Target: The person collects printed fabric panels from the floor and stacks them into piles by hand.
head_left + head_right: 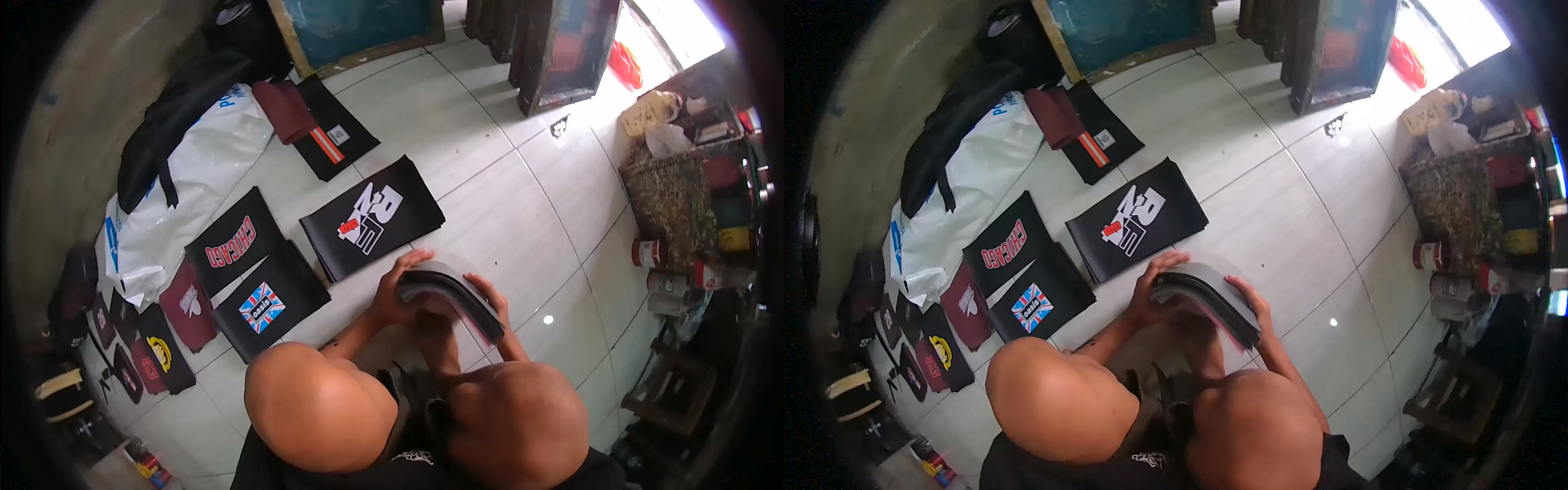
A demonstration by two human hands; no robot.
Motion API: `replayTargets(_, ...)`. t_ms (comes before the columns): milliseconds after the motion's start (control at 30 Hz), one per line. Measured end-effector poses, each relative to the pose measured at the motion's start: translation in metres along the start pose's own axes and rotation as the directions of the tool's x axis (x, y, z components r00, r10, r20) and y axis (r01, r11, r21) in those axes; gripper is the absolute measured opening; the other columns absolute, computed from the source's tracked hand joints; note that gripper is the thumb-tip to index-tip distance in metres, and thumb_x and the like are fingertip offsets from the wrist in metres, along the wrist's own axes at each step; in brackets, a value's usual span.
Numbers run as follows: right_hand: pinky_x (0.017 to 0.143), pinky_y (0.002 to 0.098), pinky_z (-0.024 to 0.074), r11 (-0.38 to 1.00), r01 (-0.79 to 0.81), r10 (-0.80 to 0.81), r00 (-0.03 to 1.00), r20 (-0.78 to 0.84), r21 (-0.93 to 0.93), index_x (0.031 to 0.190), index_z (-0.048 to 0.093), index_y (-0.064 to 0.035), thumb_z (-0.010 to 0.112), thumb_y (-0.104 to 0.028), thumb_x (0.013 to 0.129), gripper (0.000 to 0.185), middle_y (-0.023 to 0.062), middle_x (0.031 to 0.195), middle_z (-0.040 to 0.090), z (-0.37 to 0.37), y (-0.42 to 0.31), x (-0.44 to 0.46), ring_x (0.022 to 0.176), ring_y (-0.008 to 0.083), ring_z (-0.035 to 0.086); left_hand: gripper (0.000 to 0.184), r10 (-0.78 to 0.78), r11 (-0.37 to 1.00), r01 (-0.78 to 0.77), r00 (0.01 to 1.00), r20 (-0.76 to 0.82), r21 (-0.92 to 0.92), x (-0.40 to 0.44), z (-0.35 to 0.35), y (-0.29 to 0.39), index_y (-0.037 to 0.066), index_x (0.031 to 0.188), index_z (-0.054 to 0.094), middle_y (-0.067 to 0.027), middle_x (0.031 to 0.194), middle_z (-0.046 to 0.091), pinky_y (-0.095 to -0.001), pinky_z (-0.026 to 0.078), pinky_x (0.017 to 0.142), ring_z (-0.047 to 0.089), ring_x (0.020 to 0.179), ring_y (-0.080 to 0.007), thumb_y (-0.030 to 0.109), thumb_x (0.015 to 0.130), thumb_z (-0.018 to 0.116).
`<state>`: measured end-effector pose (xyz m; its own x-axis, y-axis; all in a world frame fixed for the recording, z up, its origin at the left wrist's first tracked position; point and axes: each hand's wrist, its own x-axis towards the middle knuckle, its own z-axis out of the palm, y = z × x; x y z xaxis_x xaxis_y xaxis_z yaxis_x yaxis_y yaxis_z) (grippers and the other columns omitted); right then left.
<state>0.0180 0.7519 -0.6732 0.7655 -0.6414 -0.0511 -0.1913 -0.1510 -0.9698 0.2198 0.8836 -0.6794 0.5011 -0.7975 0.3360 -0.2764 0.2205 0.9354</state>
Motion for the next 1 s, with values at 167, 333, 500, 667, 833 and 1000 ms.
replayTargets(167, 0.090, 0.0307, 0.0485, 0.983, 0.010, -0.012, 1.000, -0.014, -0.181, 0.116, 0.062, -0.0007, 0.065, -0.006, 0.082, 0.035, 0.0134, 0.115, 0.065, -0.007, -0.008, 0.006, 0.104, 0.0215, 0.064, 0.044, 0.116, 0.987, -0.130, 0.982, 0.150, 0.091, 0.006, 0.007, -0.001, 0.003, 0.118, 0.051, -0.0148, 0.111, 0.063, -0.0360, 0.051, 0.088, 0.062, 0.103, -0.0274, 0.005, 0.078, 0.069)
replayTargets(333, 0.088, 0.0300, 0.0501, 0.959, 0.158, -0.160, 0.987, 0.012, -0.236, 0.119, 0.060, -0.0006, 0.066, -0.002, 0.081, 0.038, 0.0137, 0.112, 0.067, -0.011, -0.007, 0.015, 0.101, 0.0210, 0.066, 0.031, -0.079, 0.983, 0.084, 0.996, 0.036, -0.162, 0.009, 0.006, -0.007, 0.003, 0.110, 0.053, -0.0152, 0.109, 0.063, -0.0327, 0.050, 0.087, 0.064, 0.101, -0.0251, 0.005, 0.083, 0.067)
replayTargets(500, 0.089, 0.0295, 0.0495, 0.946, 0.183, -0.188, 0.982, 0.007, -0.268, 0.119, 0.061, -0.0017, 0.065, 0.000, 0.082, 0.038, 0.0135, 0.113, 0.066, -0.008, -0.015, 0.018, 0.104, 0.0214, 0.065, 0.027, -0.010, 0.998, 0.012, 0.999, 0.044, -0.060, 0.007, 0.004, 0.000, 0.003, 0.111, 0.050, -0.0156, 0.110, 0.062, -0.0339, 0.048, 0.091, 0.061, 0.104, -0.0253, 0.003, 0.088, 0.062)
replayTargets(667, 0.089, 0.0301, 0.0497, 0.951, 0.047, -0.028, 0.997, 0.067, -0.304, 0.118, 0.062, -0.0039, 0.064, -0.001, 0.082, 0.036, 0.0137, 0.114, 0.066, -0.015, -0.012, 0.022, 0.105, 0.0231, 0.064, 0.034, -0.112, 0.980, 0.126, 0.989, 0.101, -0.155, 0.006, -0.003, -0.011, 0.004, 0.115, 0.049, -0.0150, 0.117, 0.061, -0.0352, 0.048, 0.093, 0.060, 0.109, -0.0273, -0.001, 0.084, 0.061)
replayTargets(833, 0.091, 0.0311, 0.0498, 0.942, 0.049, -0.006, 0.992, 0.129, -0.333, 0.115, 0.063, -0.0045, 0.066, -0.003, 0.082, 0.034, 0.0134, 0.113, 0.066, -0.020, -0.014, 0.028, 0.106, 0.0232, 0.064, 0.031, -0.079, 0.994, 0.093, 0.975, 0.207, -0.060, 0.000, -0.013, -0.009, 0.007, 0.117, 0.049, -0.0157, 0.120, 0.061, -0.0364, 0.049, 0.093, 0.059, 0.114, -0.0294, 0.002, 0.088, 0.059)
replayTargets(1000, 0.083, 0.0362, 0.0496, 0.953, 0.096, -0.005, 0.954, 0.300, -0.287, 0.109, 0.063, 0.0006, 0.072, -0.015, 0.080, 0.034, 0.0140, 0.100, 0.068, -0.028, -0.067, 0.096, 0.093, 0.0201, 0.064, 0.048, -0.408, 0.895, 0.426, 0.902, 0.141, -0.134, 0.000, -0.031, -0.017, 0.001, 0.126, 0.050, -0.0091, 0.117, 0.063, -0.0294, 0.045, 0.092, 0.058, 0.104, -0.0147, 0.015, 0.085, 0.070)
